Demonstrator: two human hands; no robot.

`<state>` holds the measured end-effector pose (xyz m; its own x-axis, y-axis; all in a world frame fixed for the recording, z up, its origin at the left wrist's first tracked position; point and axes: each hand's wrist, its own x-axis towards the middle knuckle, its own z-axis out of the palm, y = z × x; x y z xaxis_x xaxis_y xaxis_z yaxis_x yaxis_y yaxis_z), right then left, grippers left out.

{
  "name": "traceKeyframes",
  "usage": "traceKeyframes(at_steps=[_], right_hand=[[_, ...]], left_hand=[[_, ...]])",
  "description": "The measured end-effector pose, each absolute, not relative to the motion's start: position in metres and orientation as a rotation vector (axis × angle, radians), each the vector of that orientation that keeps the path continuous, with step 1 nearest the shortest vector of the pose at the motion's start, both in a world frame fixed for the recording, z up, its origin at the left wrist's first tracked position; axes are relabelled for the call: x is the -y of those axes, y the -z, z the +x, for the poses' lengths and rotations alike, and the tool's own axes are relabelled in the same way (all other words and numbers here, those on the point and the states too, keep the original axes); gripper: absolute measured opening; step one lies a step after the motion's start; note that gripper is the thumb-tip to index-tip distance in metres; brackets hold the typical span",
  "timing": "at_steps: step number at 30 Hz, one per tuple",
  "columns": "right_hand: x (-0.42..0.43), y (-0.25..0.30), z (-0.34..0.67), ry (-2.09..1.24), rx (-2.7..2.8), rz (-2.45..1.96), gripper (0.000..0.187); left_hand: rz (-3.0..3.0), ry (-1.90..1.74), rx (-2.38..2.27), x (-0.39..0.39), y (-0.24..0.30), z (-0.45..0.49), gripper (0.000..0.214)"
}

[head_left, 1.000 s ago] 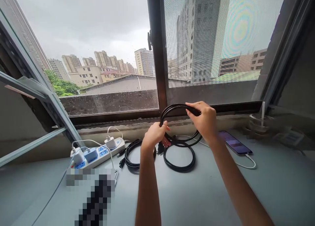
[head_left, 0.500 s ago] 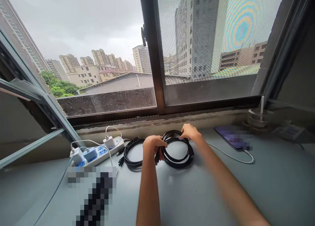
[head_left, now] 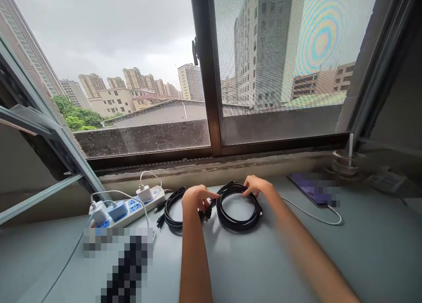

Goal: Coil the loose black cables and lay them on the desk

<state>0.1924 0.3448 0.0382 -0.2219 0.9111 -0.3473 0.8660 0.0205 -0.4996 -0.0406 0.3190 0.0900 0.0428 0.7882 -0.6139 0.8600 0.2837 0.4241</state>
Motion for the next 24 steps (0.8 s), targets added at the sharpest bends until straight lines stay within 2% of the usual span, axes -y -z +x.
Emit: traceKeyframes(at_steps=[4,8,14,24], right_hand=[[-0.348,-0.036,0.197,-1.040,2.188,-1.818,0.017],[-0.351,-0.030,0.198,-1.045,2.151,-1.791,0.033],[-0.351,-0.025,0.194,-1.040,2.168,-1.751,0.024],[-0.350,-0.022,0.188,-0.873,2.181,-1.759,0.027]], left_hand=[[1.524,0.086,-1.711,-0.313,-0.094,-0.034,0.046],[1.504,0.104,-1.683,-0.312,-0.092,-0.025,0.056],[1.447,0.054,-1.585,-0.315,-0.089,-0.026,0.062],[1.422,0.060,-1.580,-0.323,-0.074,-0.025,0.063]])
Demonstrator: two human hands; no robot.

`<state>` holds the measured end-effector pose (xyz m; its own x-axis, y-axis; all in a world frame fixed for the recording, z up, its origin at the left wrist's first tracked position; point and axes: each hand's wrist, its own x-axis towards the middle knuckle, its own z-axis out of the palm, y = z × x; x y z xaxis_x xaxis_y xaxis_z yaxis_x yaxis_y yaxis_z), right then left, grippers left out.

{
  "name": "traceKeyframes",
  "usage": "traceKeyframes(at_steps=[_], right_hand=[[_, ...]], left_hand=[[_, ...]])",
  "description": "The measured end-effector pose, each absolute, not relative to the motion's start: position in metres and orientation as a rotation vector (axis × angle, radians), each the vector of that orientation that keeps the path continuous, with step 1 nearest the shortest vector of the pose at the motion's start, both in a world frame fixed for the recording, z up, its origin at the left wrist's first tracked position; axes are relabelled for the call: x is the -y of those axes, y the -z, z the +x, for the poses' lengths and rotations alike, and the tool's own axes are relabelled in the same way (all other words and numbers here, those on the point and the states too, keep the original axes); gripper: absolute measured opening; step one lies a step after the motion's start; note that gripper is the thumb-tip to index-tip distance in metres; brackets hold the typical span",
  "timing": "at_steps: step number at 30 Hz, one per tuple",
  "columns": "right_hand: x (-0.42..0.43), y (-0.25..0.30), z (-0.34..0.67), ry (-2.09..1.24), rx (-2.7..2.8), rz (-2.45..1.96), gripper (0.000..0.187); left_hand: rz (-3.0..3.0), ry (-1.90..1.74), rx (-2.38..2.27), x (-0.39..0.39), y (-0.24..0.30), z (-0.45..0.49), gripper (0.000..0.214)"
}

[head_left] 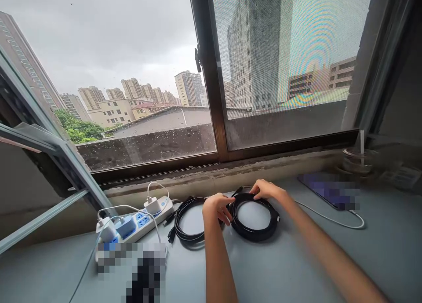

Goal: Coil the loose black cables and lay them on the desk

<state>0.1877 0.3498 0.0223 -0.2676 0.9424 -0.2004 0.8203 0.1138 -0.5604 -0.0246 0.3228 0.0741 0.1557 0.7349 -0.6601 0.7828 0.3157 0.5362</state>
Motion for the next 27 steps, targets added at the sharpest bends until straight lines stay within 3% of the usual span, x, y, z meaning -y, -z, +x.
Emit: traceKeyframes(at_steps=[6,13,27], right_hand=[[-0.357,-0.016,0.194,-0.863,2.187,-1.696,0.029],[-0.369,0.002,0.211,-1.100,2.087,-1.576,0.040],[-0.362,0.001,0.224,-1.242,2.023,-1.547,0.043]], left_hand=[[1.393,0.049,-1.590,-0.326,-0.066,-0.026,0.062],[1.369,-0.035,-1.579,-0.322,-0.072,-0.030,0.048],[1.381,-0.592,-1.793,-0.316,-0.065,-0.063,0.037]])
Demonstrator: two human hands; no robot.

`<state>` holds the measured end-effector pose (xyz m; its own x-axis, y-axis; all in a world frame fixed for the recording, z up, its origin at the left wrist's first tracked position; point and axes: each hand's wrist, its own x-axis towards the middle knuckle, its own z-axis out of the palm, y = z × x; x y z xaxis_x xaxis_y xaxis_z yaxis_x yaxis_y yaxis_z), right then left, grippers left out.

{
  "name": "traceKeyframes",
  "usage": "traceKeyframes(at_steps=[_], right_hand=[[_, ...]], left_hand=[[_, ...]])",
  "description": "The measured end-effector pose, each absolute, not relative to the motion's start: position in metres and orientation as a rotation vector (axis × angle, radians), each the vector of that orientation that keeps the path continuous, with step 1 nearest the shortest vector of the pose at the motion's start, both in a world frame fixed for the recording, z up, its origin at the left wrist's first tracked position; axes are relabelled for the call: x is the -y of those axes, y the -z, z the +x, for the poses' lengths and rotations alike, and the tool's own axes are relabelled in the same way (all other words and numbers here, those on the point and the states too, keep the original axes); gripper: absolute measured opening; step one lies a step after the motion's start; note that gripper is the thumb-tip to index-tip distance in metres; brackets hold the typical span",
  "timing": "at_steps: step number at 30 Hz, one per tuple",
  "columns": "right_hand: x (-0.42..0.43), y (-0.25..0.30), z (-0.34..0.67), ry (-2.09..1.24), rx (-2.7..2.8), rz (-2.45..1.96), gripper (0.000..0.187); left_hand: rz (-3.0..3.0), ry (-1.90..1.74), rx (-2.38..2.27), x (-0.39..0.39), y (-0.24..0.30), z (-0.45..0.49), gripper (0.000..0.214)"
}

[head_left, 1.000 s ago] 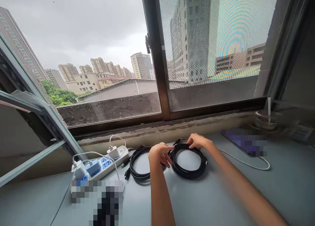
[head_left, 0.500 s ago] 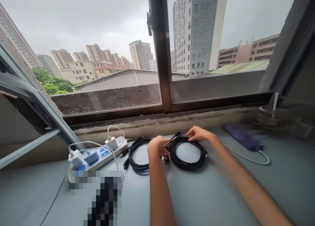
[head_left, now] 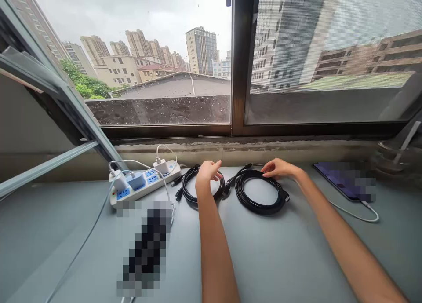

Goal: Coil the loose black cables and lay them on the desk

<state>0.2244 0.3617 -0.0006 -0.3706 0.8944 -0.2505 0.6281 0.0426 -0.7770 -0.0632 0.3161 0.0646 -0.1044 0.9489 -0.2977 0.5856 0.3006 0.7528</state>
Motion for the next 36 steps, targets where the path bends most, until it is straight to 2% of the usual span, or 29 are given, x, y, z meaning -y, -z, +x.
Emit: traceKeyframes(at_steps=[8,18,24,30,36], right_hand=[[-0.365,-0.006,0.218,-1.256,2.119,-1.592,0.039],[-0.364,-0.022,0.202,-1.074,2.235,-1.789,0.035],[-0.339,-0.063,0.200,-0.735,2.171,-1.812,0.015],[-0.304,-0.114,0.229,-0.381,1.936,-1.590,0.026],[-0.263,-0.145,0.257,-0.016,1.469,-1.200,0.019]], left_hand=[[1.264,-0.667,-1.877,-0.305,-0.062,-0.094,0.042],[1.259,-0.569,-1.892,-0.299,-0.071,-0.105,0.046],[1.157,-0.408,-1.984,-0.281,-0.092,-0.112,0.057],[1.092,-0.403,-2.092,-0.261,-0.110,-0.117,0.053],[1.145,-0.416,-2.151,-0.260,-0.121,-0.115,0.043]])
